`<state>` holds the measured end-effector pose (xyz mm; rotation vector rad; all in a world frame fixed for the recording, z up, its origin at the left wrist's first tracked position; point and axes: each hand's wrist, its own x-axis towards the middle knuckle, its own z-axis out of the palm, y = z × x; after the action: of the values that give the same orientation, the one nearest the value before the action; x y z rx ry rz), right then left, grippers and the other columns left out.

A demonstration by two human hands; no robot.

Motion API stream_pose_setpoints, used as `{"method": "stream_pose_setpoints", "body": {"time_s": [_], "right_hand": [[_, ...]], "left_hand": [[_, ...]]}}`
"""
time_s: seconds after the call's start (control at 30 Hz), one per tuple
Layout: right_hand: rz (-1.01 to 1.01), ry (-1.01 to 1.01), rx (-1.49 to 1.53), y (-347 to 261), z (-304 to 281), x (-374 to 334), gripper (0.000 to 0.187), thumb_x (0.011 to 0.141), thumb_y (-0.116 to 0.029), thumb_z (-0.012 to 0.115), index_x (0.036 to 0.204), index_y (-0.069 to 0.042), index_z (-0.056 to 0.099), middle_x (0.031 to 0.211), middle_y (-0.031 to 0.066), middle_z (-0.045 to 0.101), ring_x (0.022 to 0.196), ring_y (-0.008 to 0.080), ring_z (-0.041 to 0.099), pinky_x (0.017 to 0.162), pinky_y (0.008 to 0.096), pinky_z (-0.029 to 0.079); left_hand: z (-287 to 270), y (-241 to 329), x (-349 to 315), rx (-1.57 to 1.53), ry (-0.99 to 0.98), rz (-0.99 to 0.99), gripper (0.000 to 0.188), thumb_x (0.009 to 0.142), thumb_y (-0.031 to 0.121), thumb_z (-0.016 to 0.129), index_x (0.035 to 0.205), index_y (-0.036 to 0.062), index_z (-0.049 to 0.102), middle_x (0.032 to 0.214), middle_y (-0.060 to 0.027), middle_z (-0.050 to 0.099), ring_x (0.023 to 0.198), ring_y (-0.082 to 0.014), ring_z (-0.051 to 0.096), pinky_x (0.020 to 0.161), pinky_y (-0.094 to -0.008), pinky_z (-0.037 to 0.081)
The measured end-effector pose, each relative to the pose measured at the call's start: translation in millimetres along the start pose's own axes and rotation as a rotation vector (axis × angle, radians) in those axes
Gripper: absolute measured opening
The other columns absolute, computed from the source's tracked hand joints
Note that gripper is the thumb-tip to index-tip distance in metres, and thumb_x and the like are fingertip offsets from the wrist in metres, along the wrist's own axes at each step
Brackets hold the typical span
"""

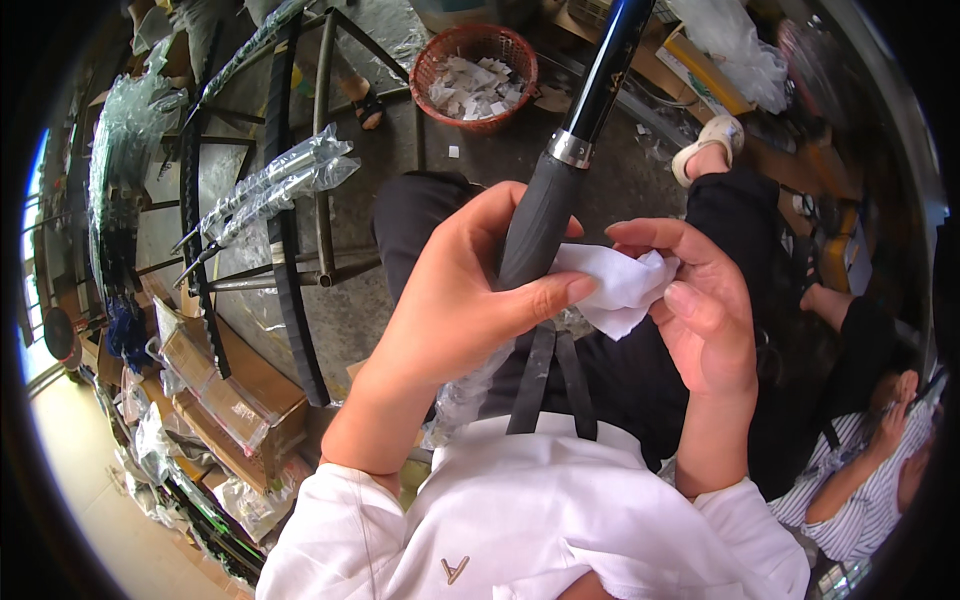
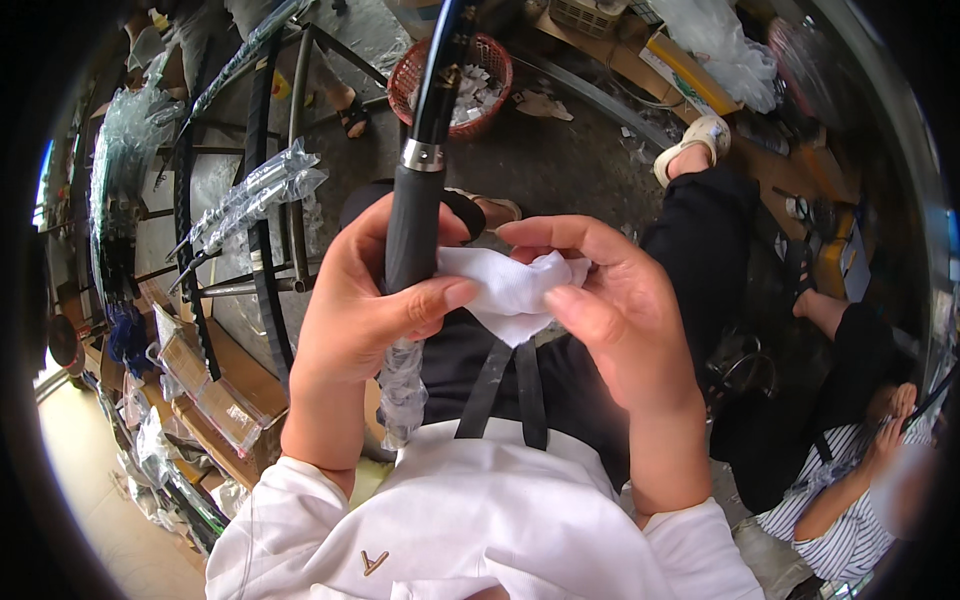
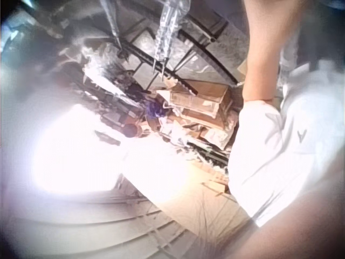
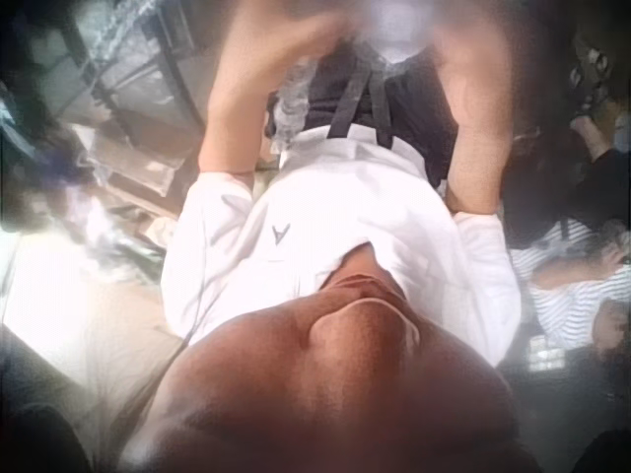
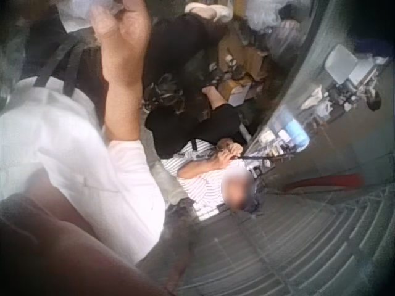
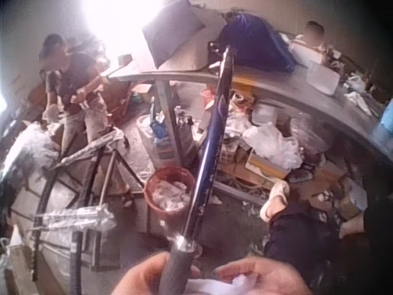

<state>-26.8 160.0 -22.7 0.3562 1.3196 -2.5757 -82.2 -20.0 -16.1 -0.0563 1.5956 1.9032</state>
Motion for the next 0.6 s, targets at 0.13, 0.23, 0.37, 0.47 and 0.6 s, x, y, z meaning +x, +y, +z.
{"method": "stream_pose_setpoints", "body": {"time_s": [0.13,0.23,0.37,0.47,0.6], "right_hand": [[-0.01,-0.002,-0.196,10.3,-15.6,-23.0,0.017,0.079,-0.01,0.064,0.089,0.003,0.06,0.107,0.0116,0.056,0.084,0.01,0.055,0.075,0.0235,0.045],[-0.109,-0.007,-0.142,7.6,-13.4,-37.7,0.01,0.077,-0.005,0.064,0.078,0.001,0.057,0.103,0.0131,0.058,0.079,0.0085,0.055,0.069,0.0218,0.045],[-0.527,0.079,-0.329,-1.4,-19.2,-56.2,0.015,0.071,0.003,0.062,0.071,-0.004,0.048,0.096,0.0169,0.059,0.072,0.0099,0.056,0.063,0.0222,0.045],[-0.763,0.168,-0.407,-1.2,-2.8,-61.8,0.023,0.065,0.01,0.066,0.075,-0.003,0.051,0.081,0.0144,0.061,0.069,0.0161,0.058,0.062,0.0265,0.047],[-1.072,0.204,-0.897,-7.0,-1.2,-67.4,0.027,0.063,0.008,0.07,0.086,0.001,0.059,0.083,0.0143,0.061,0.071,0.0211,0.061,0.062,0.0248,0.048]], "left_hand": [[14.3,1.1,-16.7,0.058,-0.049,0.022,0.04,0.065,0.004,0.078,0.096,0.0006,0.053,0.069,-0.0019,0.053,0.048,-0.004,0.045,0.04,-0.0176,0.03],[22.2,7.8,-28.2,0.077,-0.133,0.078,0.041,0.067,0.009,0.077,0.097,-0.0023,0.052,0.079,-0.0068,0.054,0.049,-0.0052,0.045,0.04,-0.0182,0.031],[34.5,17.4,-51.5,-0.159,-0.278,-0.07,0.051,0.078,0.03,0.066,0.1,-0.011,0.046,0.08,-0.0133,0.05,0.049,-0.0087,0.045,0.04,-0.0185,0.032],[42.1,11.2,-60.4,-0.363,-0.306,-0.215,0.052,0.078,0.034,0.063,0.1,-0.0107,0.047,0.076,-0.0122,0.049,0.047,-0.0113,0.045,0.039,-0.0207,0.033],[48.3,1.7,-72.1,-0.332,-0.271,-0.162,0.05,0.074,0.029,0.068,0.099,-0.0098,0.048,0.076,-0.0122,0.05,0.047,-0.0116,0.045,0.039,-0.0214,0.034]]}}
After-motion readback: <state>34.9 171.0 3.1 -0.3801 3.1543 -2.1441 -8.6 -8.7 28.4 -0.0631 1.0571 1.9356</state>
